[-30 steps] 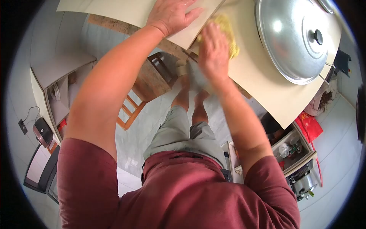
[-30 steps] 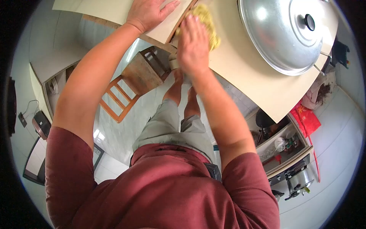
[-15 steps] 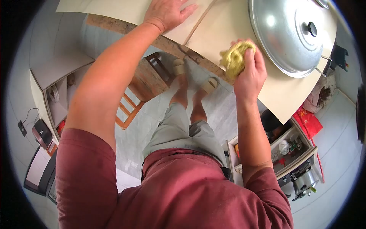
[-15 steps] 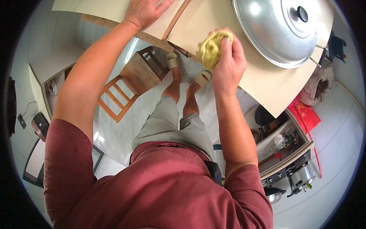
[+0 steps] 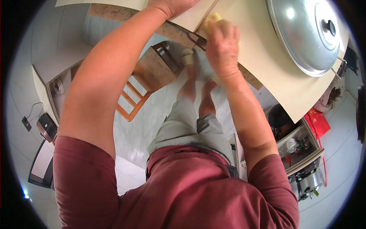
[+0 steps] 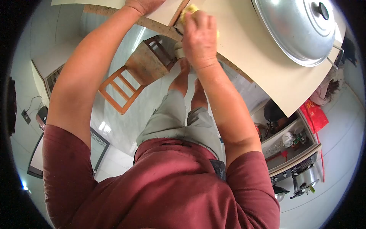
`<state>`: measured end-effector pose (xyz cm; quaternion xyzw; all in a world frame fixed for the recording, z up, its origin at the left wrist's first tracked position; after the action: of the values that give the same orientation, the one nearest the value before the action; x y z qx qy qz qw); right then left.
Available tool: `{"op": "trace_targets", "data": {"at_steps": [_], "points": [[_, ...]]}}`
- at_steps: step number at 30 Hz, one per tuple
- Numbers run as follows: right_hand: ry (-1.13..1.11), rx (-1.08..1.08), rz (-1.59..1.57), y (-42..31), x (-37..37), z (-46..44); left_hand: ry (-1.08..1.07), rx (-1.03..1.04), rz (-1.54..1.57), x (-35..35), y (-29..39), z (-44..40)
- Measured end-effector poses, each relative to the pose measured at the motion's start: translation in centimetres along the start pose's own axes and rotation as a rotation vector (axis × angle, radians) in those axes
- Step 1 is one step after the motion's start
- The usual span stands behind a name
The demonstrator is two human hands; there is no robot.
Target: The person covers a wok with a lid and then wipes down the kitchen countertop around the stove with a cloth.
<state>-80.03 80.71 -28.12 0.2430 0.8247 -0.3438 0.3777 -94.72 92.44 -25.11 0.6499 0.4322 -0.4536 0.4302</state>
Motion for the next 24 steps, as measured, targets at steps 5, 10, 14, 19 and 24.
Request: {"op": "trace_targets", "data": {"at_steps": [5, 10, 14, 19, 24], "points": [[-0.218, 0.003, -0.414, -6.5, 1.6, 5.5, -0.016, -0.002, 0.02, -0.6, 0.5, -0.4], [0.125, 0.217, -0.257, -1.7, -6.6, 4.6, -0.048, -0.001, -0.025, -0.4, 0.8, -0.5], [0.183, 0.002, -0.209, 1.0, -3.4, 1.5, -0.066, 0.006, -0.012, -0.7, 0.9, -0.4], [0.053, -0.109, -0.019, 0.5, -3.8, 4.8, -0.099, -0.026, 0.0, -1.2, 1.5, -0.5], [-0.007, 0.157, 0.342, 6.9, -14.7, 17.7, -0.129, -0.04, 0.024, -1.4, 1.5, -0.7]]}}
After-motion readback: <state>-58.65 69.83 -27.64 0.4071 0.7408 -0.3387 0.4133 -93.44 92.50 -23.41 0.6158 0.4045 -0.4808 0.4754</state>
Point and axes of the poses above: each hand's wrist, its own z-axis away from the middle knuckle, its own x-axis out of the palm, y = z × x, the point moved 8 cm from there along -z, towards the middle knuckle, and after that the axes turned 11 degrees about -x, right-handed, at the moved point
